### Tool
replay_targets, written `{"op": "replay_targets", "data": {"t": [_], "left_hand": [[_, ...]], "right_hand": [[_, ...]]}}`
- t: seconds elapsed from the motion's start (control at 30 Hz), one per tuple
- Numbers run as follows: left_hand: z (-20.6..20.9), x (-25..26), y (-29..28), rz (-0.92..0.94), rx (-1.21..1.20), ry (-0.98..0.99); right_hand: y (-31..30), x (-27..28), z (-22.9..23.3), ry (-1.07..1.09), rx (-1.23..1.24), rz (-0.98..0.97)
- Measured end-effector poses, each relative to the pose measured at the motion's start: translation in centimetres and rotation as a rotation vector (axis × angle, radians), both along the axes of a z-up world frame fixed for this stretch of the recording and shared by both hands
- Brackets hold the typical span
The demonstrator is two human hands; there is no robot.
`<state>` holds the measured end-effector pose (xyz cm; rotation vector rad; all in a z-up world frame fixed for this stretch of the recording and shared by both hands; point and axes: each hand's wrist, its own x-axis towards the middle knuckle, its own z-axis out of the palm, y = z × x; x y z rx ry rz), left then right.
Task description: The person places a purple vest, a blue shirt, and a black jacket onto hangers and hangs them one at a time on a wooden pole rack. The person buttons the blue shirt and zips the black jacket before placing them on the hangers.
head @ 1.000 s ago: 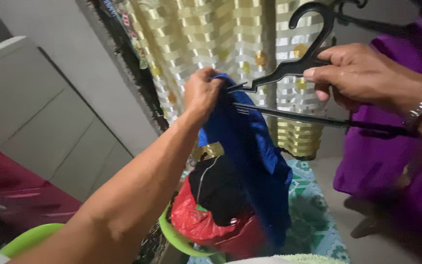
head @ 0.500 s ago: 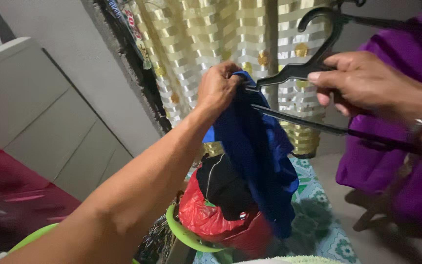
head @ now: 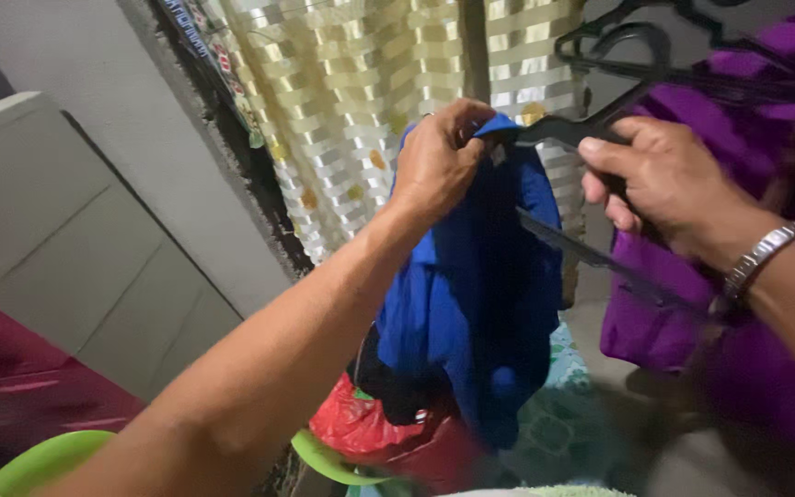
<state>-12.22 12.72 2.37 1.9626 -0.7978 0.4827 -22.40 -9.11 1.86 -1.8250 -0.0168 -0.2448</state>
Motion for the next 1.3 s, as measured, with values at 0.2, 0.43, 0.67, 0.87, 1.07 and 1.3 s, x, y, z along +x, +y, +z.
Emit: {"op": "replay_targets", "data": {"t": [0.2, 0.43, 0.67, 0.87, 1.07, 1.3], "left_hand": [[-1.8, 0.0, -2.2, 0.195, -0.106, -0.107], [-0.1, 1.5, -4.2, 0.143, -0.078, -0.169], [-0.5, 0.2, -6.1, -0.16, -0.012, -0.171], [-0.6, 0.0, -6.0, -0.169, -0.055, -0.125], [-1.0, 0.1, -6.2, -0.08, 0.018, -0.133], [-1.4, -1.4, -5.3, -0.054, -0.032, -0.097]], "right_hand": [[-2.7, -1.2, -0.9, -0.106, 0.15, 0.009], [-4.2, -0.7, -1.3, 0.095, -0.3, 0.021], [-4.0, 1.3, -3.9, -0.039, 0.013, 0.06], [-3.5, 1.6, -4.8, -0.053, 0.102, 0.072], [-3.0, 2.9, -5.2, -0.077, 0.141, 0.15], [-2.9, 3.1, -3.6, -0.031, 0.116, 0.079]]}}
